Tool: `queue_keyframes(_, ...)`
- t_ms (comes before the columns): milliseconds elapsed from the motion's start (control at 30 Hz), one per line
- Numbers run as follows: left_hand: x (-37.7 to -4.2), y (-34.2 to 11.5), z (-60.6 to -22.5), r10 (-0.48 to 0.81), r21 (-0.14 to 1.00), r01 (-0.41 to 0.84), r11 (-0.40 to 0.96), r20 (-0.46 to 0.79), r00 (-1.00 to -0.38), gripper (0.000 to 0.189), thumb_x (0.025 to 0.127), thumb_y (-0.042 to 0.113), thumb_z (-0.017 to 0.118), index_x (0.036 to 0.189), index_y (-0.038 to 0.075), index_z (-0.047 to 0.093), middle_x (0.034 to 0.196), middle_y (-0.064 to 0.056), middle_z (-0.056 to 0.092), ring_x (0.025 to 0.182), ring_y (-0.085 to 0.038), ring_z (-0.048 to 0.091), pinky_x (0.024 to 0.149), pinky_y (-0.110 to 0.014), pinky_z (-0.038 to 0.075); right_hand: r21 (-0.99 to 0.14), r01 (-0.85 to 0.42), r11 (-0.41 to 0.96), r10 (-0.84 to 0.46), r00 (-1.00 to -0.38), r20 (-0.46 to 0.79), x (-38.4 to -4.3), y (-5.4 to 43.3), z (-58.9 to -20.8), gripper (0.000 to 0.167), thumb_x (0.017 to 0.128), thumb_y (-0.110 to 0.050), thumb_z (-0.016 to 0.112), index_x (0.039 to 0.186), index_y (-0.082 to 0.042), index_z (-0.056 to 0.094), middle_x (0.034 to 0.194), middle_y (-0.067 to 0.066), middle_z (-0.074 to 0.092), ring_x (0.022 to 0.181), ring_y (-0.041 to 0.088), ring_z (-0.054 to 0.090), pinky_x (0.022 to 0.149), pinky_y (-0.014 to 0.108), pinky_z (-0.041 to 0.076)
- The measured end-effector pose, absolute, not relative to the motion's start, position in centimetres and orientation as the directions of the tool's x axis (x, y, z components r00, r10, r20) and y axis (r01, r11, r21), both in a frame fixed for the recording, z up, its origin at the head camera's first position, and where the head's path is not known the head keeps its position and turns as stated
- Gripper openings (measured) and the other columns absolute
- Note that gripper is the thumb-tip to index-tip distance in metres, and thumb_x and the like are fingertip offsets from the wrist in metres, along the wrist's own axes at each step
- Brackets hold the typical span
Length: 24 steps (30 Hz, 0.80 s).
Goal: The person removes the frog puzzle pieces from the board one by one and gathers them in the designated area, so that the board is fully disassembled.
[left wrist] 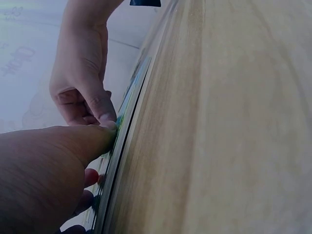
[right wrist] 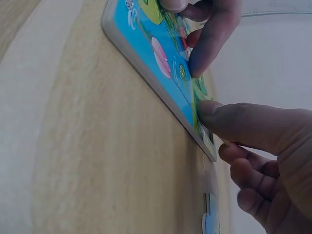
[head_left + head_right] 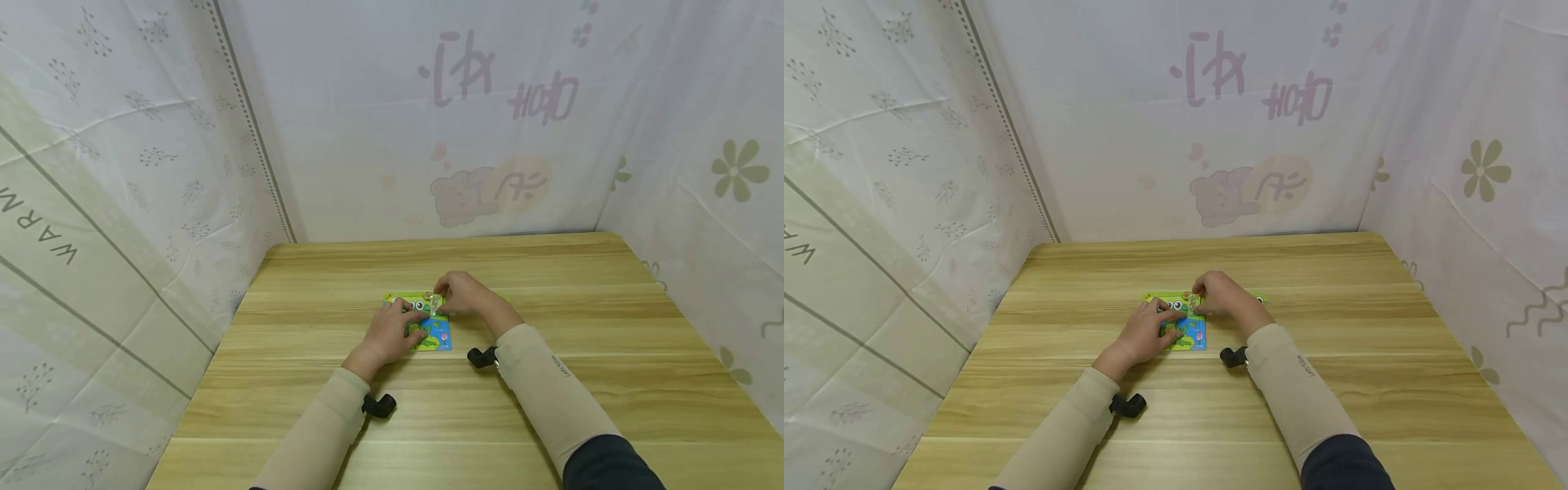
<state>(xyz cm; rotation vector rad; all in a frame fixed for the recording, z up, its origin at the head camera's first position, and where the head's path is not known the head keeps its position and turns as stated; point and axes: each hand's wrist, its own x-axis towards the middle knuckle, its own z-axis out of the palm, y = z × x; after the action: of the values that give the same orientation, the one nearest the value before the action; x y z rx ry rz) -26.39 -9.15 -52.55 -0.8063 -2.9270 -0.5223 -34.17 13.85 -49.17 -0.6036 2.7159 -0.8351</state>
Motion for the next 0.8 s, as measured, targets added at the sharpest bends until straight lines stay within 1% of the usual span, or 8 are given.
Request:
queue_keyframes(133, -26.4, -9.2, -52.5, 0.487, 0.304, 0.507, 0.806, 0.144, -0.861, 0.040, 0.101, 0.045, 0.070, 0.139, 0.032, 0.070, 0.128, -0.004, 0.054, 0.111, -0.024, 0.055, 0.093, -0.042, 0.048, -0.560, -0.323, 0.763, -0.449, -0.888, -0.101, -34.1, 13.9, -49.2, 0.040, 0.085, -0.023, 0.090, 0.118, -0.007, 0.074, 0.112, 0.003, 0.069, 0.096, 0.020, 0.063, 0.090, 0.039, 0.056)
queue_keyframes(267, -26.4, -9.2, -52.5, 0.489, 0.296, 0.509, 0.808, 0.143, -0.860, 0.041, 0.101, 0.045, 0.070, 0.140, 0.032, 0.069, 0.129, -0.003, 0.054, 0.112, -0.024, 0.055, 0.094, -0.042, 0.048, -0.557, -0.315, 0.769, -0.440, -0.892, -0.103, -34.2, 14.1, -49.3, 0.040, 0.085, -0.026, 0.090, 0.118, -0.008, 0.074, 0.113, 0.002, 0.070, 0.101, 0.021, 0.063, 0.094, 0.041, 0.055)
queue_keyframes(533, -26.4, -9.2, -52.6, 0.488, 0.306, 0.509, 0.805, 0.147, -0.860, 0.040, 0.101, 0.045, 0.070, 0.139, 0.031, 0.069, 0.129, -0.002, 0.054, 0.114, -0.024, 0.054, 0.096, -0.043, 0.048, -0.537, -0.329, 0.777, -0.434, -0.897, -0.079, -34.4, 14.4, -49.8, 0.040, 0.085, -0.029, 0.090, 0.117, -0.010, 0.075, 0.113, 0.001, 0.071, 0.105, 0.021, 0.065, 0.097, 0.042, 0.055)
queue_keyframes(800, -26.4, -9.1, -52.7, 0.482, 0.298, 0.500, 0.813, 0.138, -0.865, 0.042, 0.101, 0.047, 0.069, 0.141, 0.033, 0.068, 0.129, -0.002, 0.054, 0.112, -0.023, 0.054, 0.095, -0.041, 0.048, -0.561, -0.324, 0.762, -0.431, -0.900, -0.066, -34.2, 14.9, -49.8, 0.040, 0.086, -0.028, 0.088, 0.118, -0.010, 0.075, 0.112, 0.001, 0.069, 0.103, 0.022, 0.063, 0.096, 0.043, 0.055)
